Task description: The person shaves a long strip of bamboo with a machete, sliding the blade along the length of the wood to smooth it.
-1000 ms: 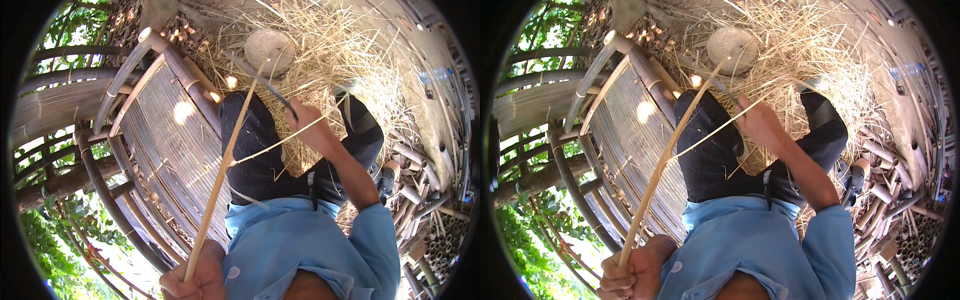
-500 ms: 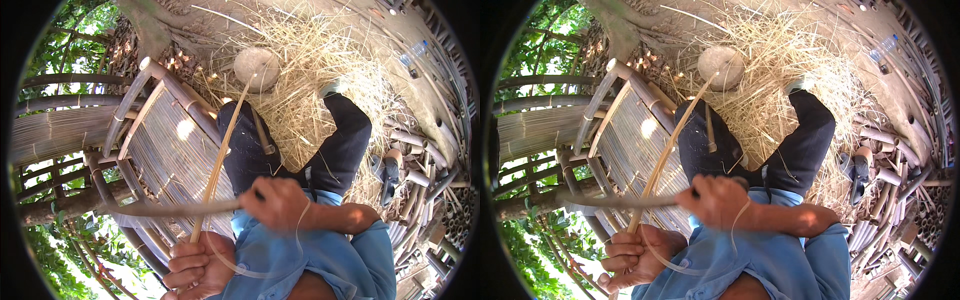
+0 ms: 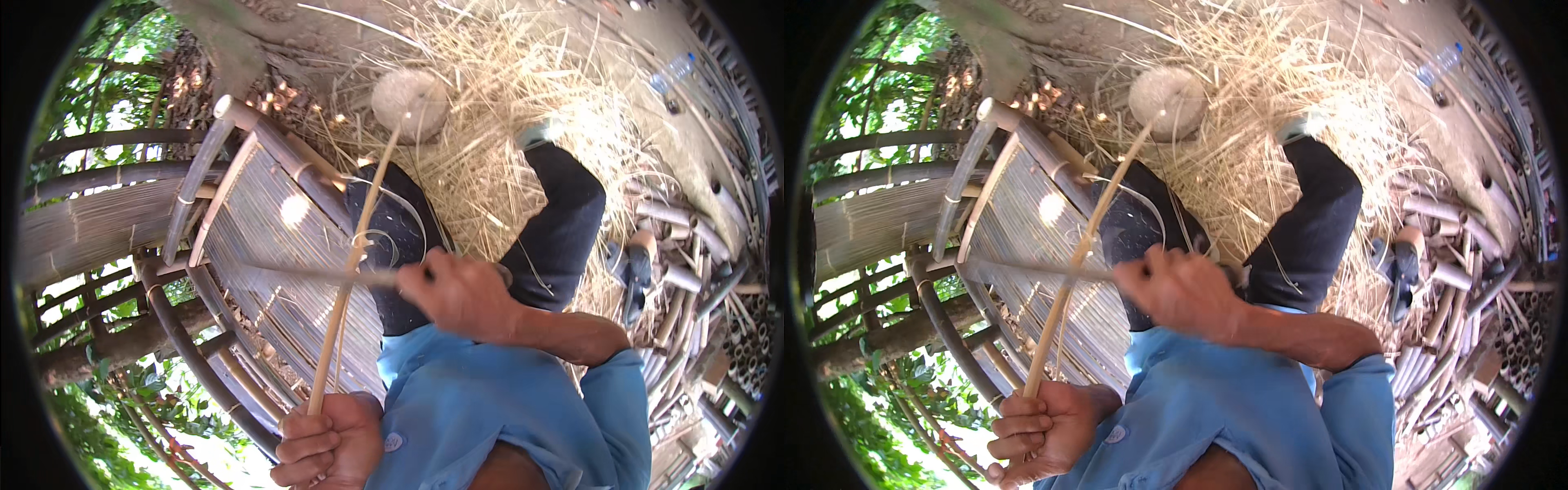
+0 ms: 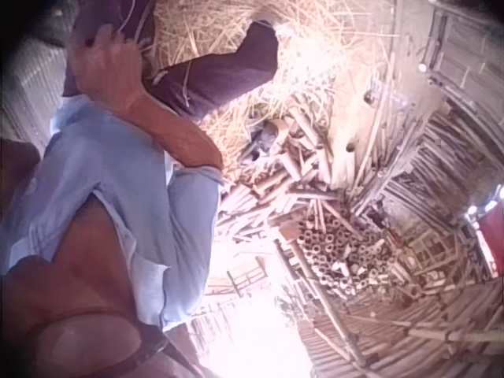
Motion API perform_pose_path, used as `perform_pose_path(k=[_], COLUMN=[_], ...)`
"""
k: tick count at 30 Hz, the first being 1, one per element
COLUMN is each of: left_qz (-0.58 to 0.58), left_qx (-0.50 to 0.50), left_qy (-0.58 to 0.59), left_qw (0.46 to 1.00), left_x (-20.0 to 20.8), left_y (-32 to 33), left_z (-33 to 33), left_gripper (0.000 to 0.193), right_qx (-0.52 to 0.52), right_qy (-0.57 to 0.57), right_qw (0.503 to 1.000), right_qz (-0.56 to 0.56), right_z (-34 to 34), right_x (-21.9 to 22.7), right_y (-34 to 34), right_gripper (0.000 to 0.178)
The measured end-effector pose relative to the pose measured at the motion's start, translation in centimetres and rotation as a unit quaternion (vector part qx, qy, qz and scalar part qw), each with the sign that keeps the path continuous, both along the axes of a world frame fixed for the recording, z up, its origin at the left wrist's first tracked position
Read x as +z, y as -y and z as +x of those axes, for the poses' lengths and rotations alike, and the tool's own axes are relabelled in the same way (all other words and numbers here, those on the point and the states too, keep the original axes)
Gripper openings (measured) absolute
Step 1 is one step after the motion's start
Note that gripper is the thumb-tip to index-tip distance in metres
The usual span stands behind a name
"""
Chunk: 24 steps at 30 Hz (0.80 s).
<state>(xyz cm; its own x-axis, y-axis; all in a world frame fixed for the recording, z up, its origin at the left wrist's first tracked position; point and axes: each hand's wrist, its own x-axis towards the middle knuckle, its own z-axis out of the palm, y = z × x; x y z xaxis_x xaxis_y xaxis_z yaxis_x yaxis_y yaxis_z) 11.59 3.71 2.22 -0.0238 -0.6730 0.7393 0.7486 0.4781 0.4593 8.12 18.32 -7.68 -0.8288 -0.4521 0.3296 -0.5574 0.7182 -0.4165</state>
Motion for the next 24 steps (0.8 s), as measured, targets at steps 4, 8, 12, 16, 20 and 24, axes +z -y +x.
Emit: perform_pose_path(k=[4, 8, 12, 16, 20, 24], left_qz=[0.031, 0.006, -0.008, -0.062, -0.112, -0.091], left_qx=[0.052, 0.046, 0.076, 0.025, -0.114, -0.204], left_qy=[-0.013, -0.046, -0.063, -0.044, -0.021, -0.042], left_qw=[0.998, 0.998, 0.995, 0.997, 0.987, 0.974], left_x=[0.6, 0.8, 0.1, 0.1, 0.3, 0.4], left_y=[-0.6, 0.1, 1.1, 1.5, 2.3, 2.5], left_z=[-1.5, -0.9, -1.2, -0.7, -0.1, -0.8], left_gripper=[0.031, 0.03, 0.027, 0.025, 0.031, 0.037], right_qx=[-0.043, -0.099, -0.099, -0.173, -0.234, -0.192], right_qy=[-0.012, 0.13, 0.162, 0.204, 0.306, 0.366], right_qw=[0.999, 0.987, 0.982, 0.963, 0.917, 0.91], right_qz=[0.018, 0.0, 0.02, 0.045, 0.099, -0.02], right_z=[-3.4, -11.5, -16.3, -21.3, -25.0, -23.2], right_x=[-3.8, -16.2, -23.0, -28.6, -29.4, -25.2], right_y=[-0.5, -3.7, -4.8, -6.6, -7.9, -7.0], right_gripper=[0.012, 0.008, 0.015, 0.029, 0.027, 0.033])
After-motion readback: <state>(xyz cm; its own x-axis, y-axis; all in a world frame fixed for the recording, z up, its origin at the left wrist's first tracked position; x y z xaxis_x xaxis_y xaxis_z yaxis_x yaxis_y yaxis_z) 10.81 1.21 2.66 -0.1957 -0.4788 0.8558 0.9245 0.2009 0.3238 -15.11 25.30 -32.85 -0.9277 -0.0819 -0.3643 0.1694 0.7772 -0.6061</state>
